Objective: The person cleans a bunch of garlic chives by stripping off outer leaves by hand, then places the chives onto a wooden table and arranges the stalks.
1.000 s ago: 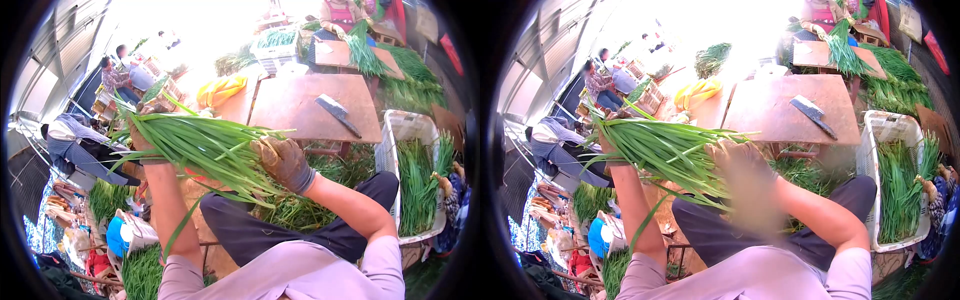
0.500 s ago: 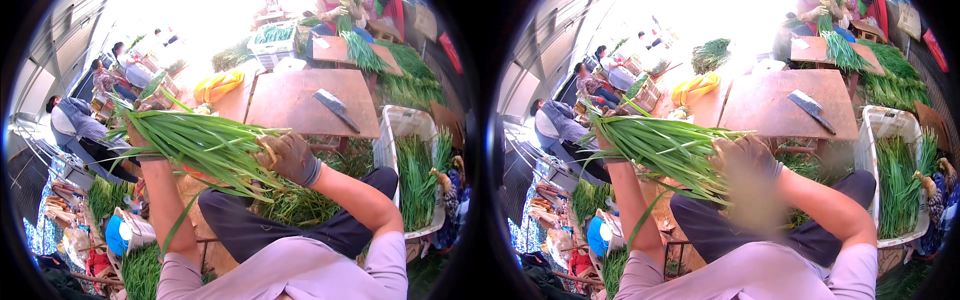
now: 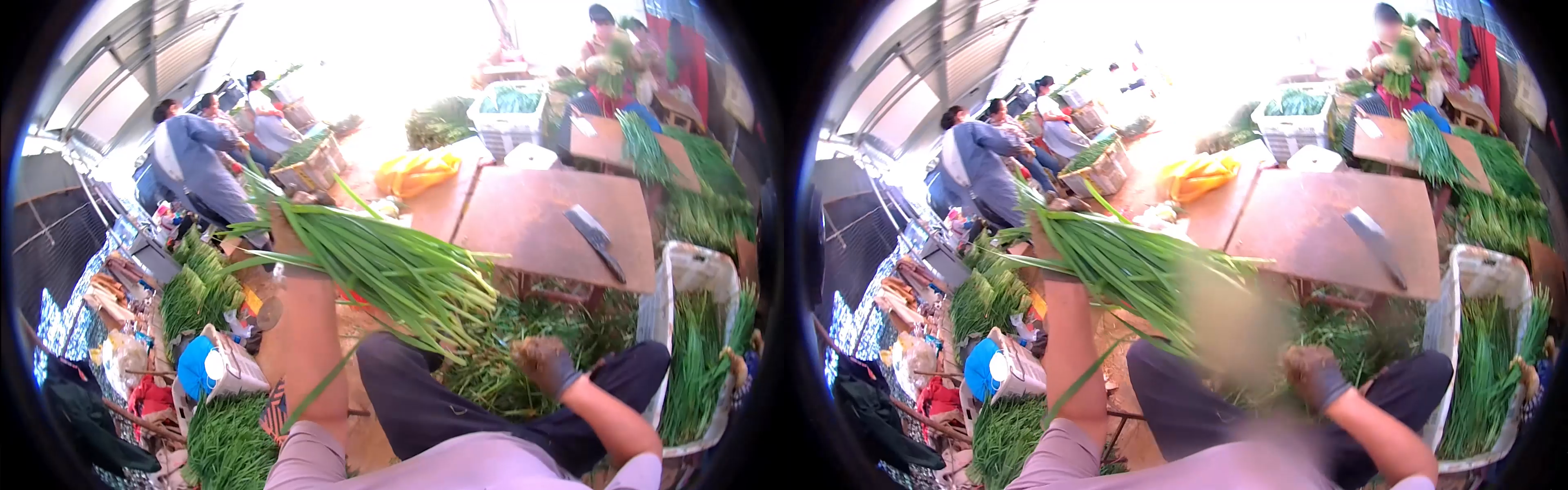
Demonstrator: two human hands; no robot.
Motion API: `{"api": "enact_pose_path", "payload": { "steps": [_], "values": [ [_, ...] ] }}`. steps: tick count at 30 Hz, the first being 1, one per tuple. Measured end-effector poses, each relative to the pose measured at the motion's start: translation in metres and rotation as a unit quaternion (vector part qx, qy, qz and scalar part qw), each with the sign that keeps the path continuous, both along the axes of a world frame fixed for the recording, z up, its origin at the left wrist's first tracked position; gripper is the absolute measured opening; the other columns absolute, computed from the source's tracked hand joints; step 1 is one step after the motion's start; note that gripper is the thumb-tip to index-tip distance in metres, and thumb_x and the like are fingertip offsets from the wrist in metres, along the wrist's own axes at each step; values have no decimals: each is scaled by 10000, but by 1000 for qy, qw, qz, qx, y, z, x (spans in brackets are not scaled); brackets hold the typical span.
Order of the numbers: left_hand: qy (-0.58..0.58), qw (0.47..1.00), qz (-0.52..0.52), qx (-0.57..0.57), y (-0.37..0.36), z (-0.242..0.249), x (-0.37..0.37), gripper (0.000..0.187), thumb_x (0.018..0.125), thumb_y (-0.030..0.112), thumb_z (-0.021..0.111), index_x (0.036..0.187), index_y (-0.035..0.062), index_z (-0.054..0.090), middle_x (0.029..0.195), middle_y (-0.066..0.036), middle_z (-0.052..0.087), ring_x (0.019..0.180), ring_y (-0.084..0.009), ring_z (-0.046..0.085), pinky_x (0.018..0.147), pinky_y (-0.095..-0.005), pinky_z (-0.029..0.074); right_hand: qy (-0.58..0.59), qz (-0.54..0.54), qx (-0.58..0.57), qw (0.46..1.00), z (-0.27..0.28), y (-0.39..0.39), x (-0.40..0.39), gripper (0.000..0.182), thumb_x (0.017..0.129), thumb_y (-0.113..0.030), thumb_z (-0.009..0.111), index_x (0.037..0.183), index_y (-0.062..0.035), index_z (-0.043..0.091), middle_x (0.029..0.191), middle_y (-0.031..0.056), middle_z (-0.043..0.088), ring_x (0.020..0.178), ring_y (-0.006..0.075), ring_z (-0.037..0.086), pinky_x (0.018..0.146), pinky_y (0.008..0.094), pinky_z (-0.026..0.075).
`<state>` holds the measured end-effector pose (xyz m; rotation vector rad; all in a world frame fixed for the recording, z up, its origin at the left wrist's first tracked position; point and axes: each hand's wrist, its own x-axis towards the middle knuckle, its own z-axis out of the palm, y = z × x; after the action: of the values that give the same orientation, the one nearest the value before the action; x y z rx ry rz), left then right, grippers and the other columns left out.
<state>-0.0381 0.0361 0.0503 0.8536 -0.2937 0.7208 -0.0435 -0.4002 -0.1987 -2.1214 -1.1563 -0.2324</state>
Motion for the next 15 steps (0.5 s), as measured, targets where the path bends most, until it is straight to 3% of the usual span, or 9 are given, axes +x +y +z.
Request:
{"api": "enact_pose_path", "payload": {
  "steps": [2,3,4,5,7,8,10,12,15],
  "values": [
    [-51,974,-191,-113,-16,2,1,392,940,478,661,950,86,651,707,-18,625,697,-168,625,722,-357,560,3,3,43,999,8,22,-15,125,902,-149,658,985,-70,710,819,148,655,809,328,670,688,436,532],
    [-58,974,-189,-109,-26,6,0,392,940,478,661,950,86,651,707,-18,625,697,-168,625,722,-357,560,81,6,105,991,10,33,-19,179,933,-156,631,1059,-57,709,869,154,670,826,309,678,725,411,534],
    [-28,985,-115,-123,-35,7,-3,400,939,484,660,935,84,653,693,-19,619,677,-169,617,713,-354,558,162,9,163,973,9,40,-24,233,963,-164,603,1133,-45,709,920,160,684,843,290,686,761,387,537],
    [3,990,-41,-137,-42,7,-5,409,938,490,659,920,82,655,678,-20,613,656,-170,609,703,-351,555,160,11,162,974,2,49,-27,233,963,-164,603,1133,-45,709,920,160,684,843,290,686,761,387,537],
    [-8,984,-83,-155,-43,6,-1,416,945,499,646,920,83,656,668,-21,607,641,-169,603,694,-347,556,256,31,194,946,-20,70,-23,275,997,-150,548,1206,-18,666,1066,179,674,956,271,668,866,365,510],
    [-15,977,-125,-172,-42,6,0,425,951,508,633,920,85,658,658,-22,601,625,-168,597,684,-342,557,254,32,196,947,-29,78,-19,275,997,-150,548,1206,-18,666,1066,179,674,956,271,668,866,365,510],
    [-19,977,-142,-157,-45,7,1,442,958,510,620,949,70,653,651,-16,604,623,-164,598,681,-346,556,164,38,142,976,-33,85,-13,300,1007,-145,522,1253,-7,624,1205,196,637,1091,302,617,958,372,471],
    [4,990,-95,-102,-45,4,1,431,966,498,618,952,68,642,650,6,578,651,-151,592,710,-337,553,103,33,125,986,-27,85,-11,293,1006,-136,521,1247,-4,622,1210,192,638,1104,303,610,967,379,467],
    [-17,982,-147,-114,-42,-4,2,396,970,467,628,948,71,639,648,25,538,686,-134,574,750,-326,544,-68,14,61,996,15,80,-12,272,1002,-109,520,1230,4,617,1223,181,640,1143,304,590,993,398,454]
  ]
}}
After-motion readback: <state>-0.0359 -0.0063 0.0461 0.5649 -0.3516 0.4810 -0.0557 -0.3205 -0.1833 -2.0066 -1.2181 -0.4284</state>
